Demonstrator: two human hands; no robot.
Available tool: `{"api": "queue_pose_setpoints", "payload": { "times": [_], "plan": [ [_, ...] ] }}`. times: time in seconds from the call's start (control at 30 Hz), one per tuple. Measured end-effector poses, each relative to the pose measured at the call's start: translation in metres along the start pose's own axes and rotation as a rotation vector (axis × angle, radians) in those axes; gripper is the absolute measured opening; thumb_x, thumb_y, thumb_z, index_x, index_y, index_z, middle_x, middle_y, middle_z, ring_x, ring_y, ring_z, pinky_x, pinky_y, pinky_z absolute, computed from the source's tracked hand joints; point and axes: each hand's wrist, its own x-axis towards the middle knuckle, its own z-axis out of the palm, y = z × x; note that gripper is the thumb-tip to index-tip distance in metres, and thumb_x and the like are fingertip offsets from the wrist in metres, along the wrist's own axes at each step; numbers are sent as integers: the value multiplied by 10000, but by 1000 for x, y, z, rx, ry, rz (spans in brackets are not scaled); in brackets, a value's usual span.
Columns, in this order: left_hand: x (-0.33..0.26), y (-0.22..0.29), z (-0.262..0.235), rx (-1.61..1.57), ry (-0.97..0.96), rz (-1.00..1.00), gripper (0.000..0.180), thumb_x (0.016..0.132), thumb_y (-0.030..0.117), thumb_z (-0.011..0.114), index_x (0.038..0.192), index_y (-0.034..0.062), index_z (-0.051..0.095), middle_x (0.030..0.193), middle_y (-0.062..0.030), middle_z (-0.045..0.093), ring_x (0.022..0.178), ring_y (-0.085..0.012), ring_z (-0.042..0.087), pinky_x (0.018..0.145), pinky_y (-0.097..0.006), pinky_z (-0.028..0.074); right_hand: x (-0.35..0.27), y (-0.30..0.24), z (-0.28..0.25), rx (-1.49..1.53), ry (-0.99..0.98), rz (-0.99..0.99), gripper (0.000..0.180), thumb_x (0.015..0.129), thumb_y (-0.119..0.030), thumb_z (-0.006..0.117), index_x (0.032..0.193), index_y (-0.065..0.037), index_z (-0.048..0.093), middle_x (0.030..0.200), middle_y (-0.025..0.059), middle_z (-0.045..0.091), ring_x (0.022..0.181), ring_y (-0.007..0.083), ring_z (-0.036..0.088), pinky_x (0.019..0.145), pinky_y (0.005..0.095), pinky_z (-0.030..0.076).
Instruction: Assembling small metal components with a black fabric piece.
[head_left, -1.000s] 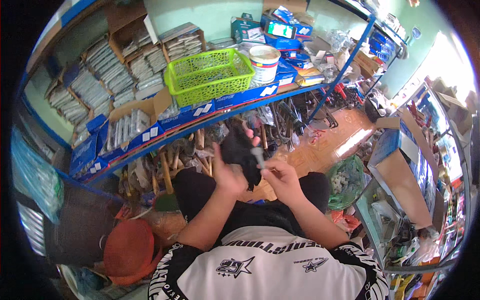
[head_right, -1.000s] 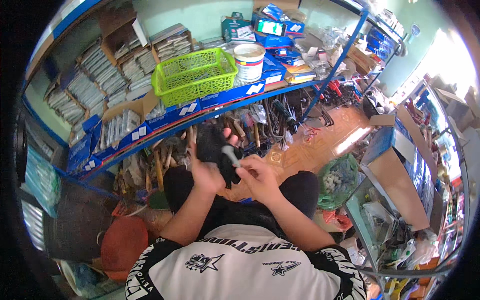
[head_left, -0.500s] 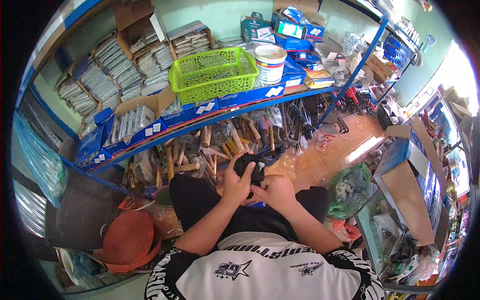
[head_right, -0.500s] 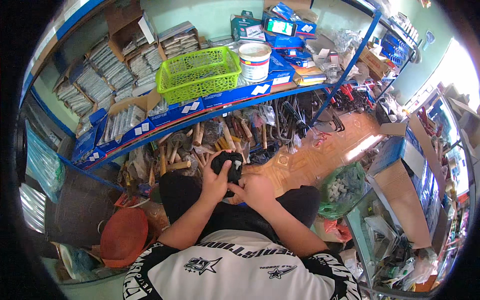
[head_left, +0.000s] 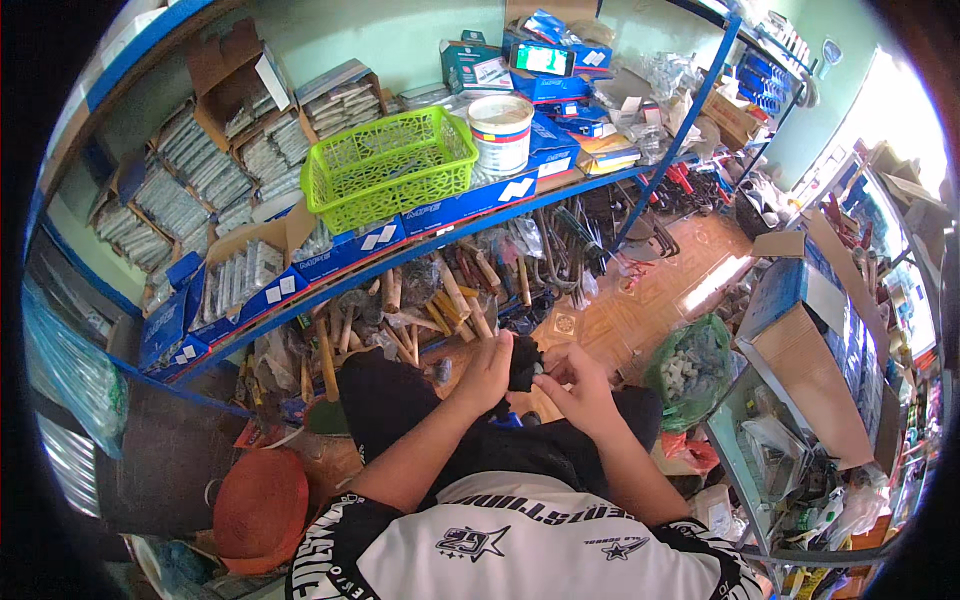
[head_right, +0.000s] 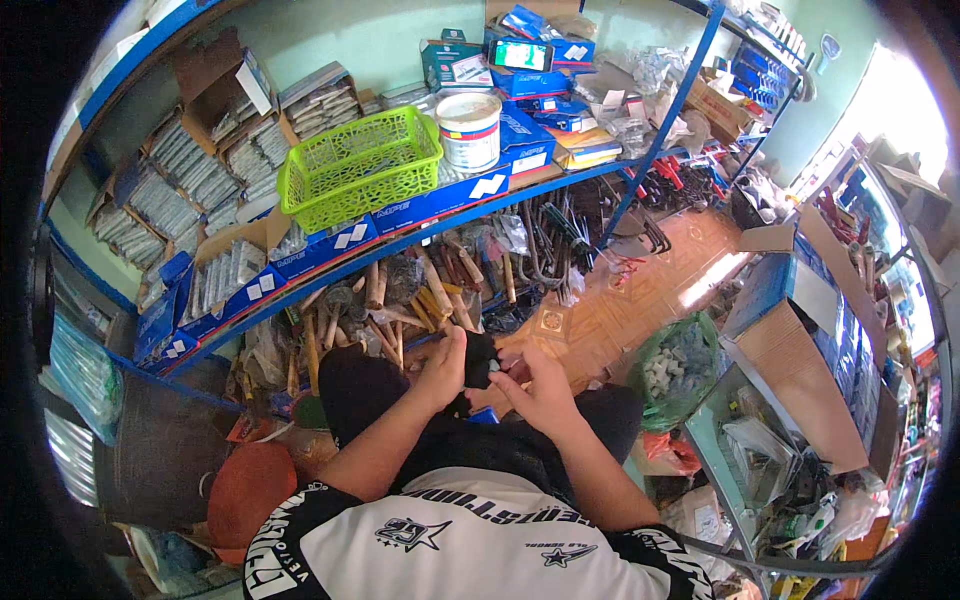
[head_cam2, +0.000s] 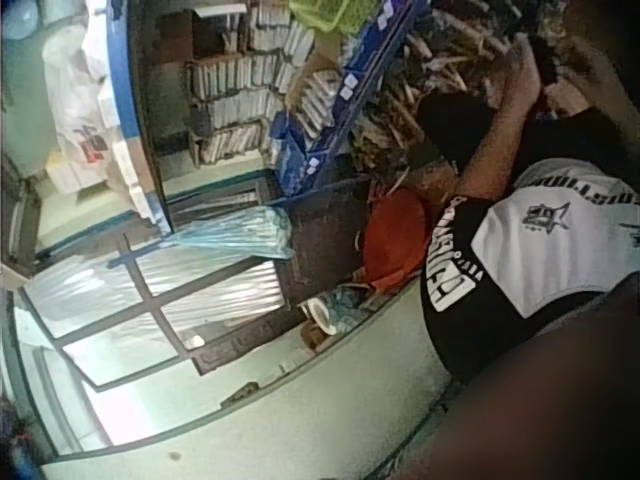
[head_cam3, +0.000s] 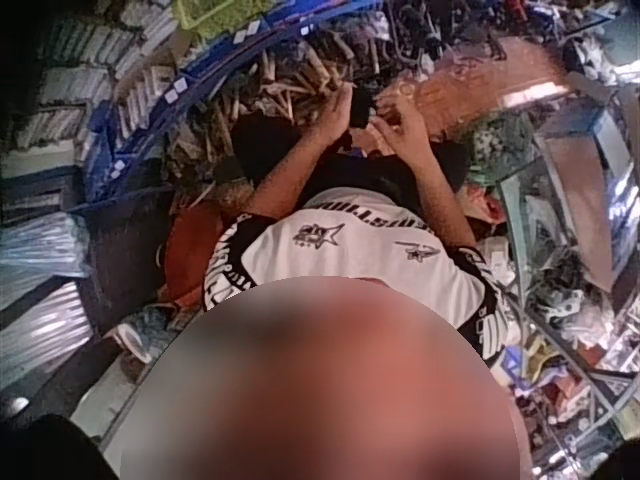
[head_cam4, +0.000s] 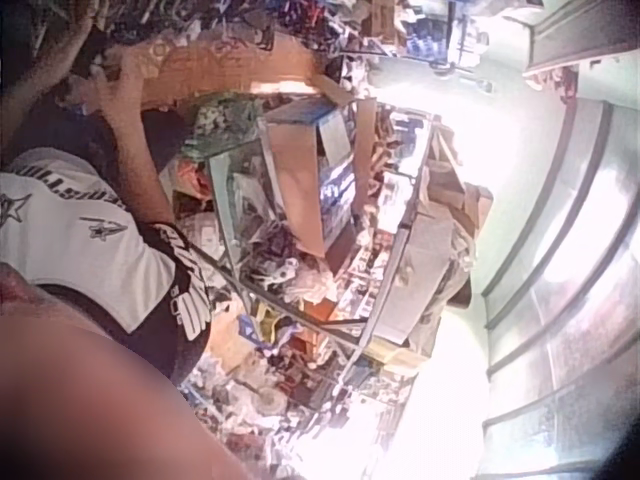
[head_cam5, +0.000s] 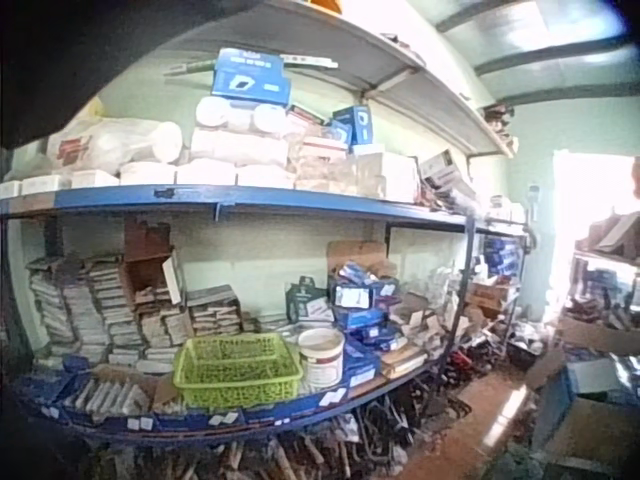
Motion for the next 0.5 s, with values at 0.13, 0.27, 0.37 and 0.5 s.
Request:
{"api": "queue_pose_setpoints", "payload": {
  "times": [0.13, 0.27, 0.37, 0.5],
  "plan": [
    [-1, 9, 0, -117, -97, -110, 577, 1046, 468, 272, 975, -8, 590, 785, -74, 587, 756, -218, 581, 738, -364, 458, 3, -11, 0, -129, 15, 98, 263, 797, -90, 772, 987, -6, 610, 787, 80, 639, 653, 153, 637, 599, 282, 508],
    [0, -2, 5, 87, -108, -29, 561, 1047, 470, 277, 1014, 2, 585, 838, -81, 588, 840, -209, 586, 796, -351, 461, 1, 1, 8, -104, 105, 81, 224, 792, -84, 776, 948, 9, 644, 818, 97, 674, 648, 158, 653, 594, 273, 515],
    [11, -41, 9, -79, -25, -18, 536, 1043, 483, 285, 1118, 27, 557, 1002, -91, 582, 976, -189, 557, 887, -335, 439, 7, 4, 4, -40, 151, 101, 181, 800, -70, 764, 923, 14, 661, 843, 109, 681, 666, 162, 666, 609, 278, 530],
    [17, -54, -9, -977, 255, -153, 477, 1014, 520, 377, 1257, 117, 452, 1166, -53, 516, 1102, -171, 512, 978, -342, 405, 14, 2, -6, -166, 212, -69, 186, 814, -27, 745, 969, 9, 648, 824, 84, 687, 778, 111, 673, 659, 251, 538]
  ]
}}
